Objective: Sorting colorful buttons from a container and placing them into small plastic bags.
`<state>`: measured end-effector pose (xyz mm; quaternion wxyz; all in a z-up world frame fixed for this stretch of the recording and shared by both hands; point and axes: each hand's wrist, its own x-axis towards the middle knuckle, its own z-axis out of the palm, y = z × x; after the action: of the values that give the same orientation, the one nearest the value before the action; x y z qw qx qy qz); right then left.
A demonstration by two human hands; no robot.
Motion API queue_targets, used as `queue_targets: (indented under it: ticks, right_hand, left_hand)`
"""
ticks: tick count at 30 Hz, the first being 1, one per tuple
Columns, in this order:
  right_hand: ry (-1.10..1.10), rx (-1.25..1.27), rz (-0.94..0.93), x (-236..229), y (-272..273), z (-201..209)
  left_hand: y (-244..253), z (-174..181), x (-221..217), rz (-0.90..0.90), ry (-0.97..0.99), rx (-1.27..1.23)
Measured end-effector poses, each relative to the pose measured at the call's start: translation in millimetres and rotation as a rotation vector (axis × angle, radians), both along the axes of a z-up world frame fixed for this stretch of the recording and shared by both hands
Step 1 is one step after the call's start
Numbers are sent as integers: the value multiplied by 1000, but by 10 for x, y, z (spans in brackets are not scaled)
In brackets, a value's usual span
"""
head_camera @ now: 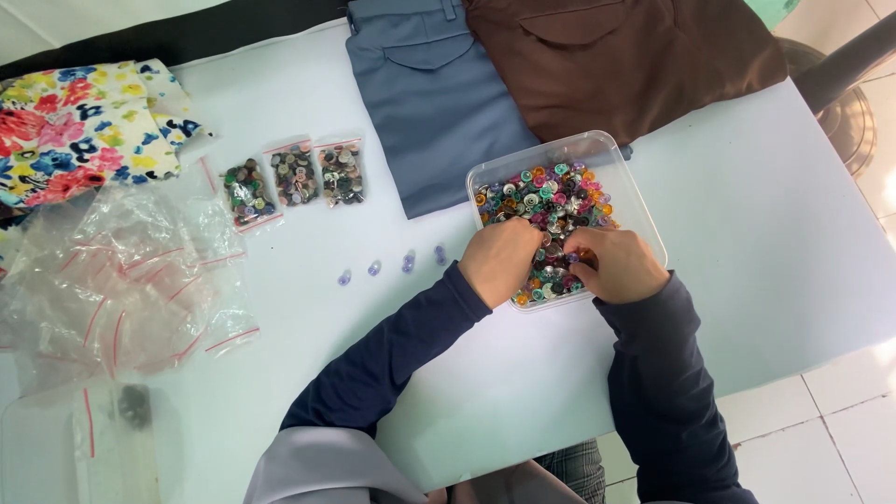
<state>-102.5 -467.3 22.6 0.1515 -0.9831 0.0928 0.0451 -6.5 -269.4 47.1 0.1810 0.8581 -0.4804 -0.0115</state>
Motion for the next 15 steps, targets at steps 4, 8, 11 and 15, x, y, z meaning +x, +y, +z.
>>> queue_targets:
  ticks: [4, 8, 11, 15]
  right_hand:
    - [-4, 73, -21, 9, 32, 52]
    - [-76, 61, -46, -11, 93, 205]
    - [-129, 72, -60, -1, 111, 371]
    - [-239, 174, -31, -38, 91, 527]
  left_hand:
    - [19, -62, 22, -6, 50, -42]
    - [33, -39, -44, 45, -1, -86]
    - [31, -37, -66, 62, -41, -96]
    - [9, -76, -104, 64, -88, -74]
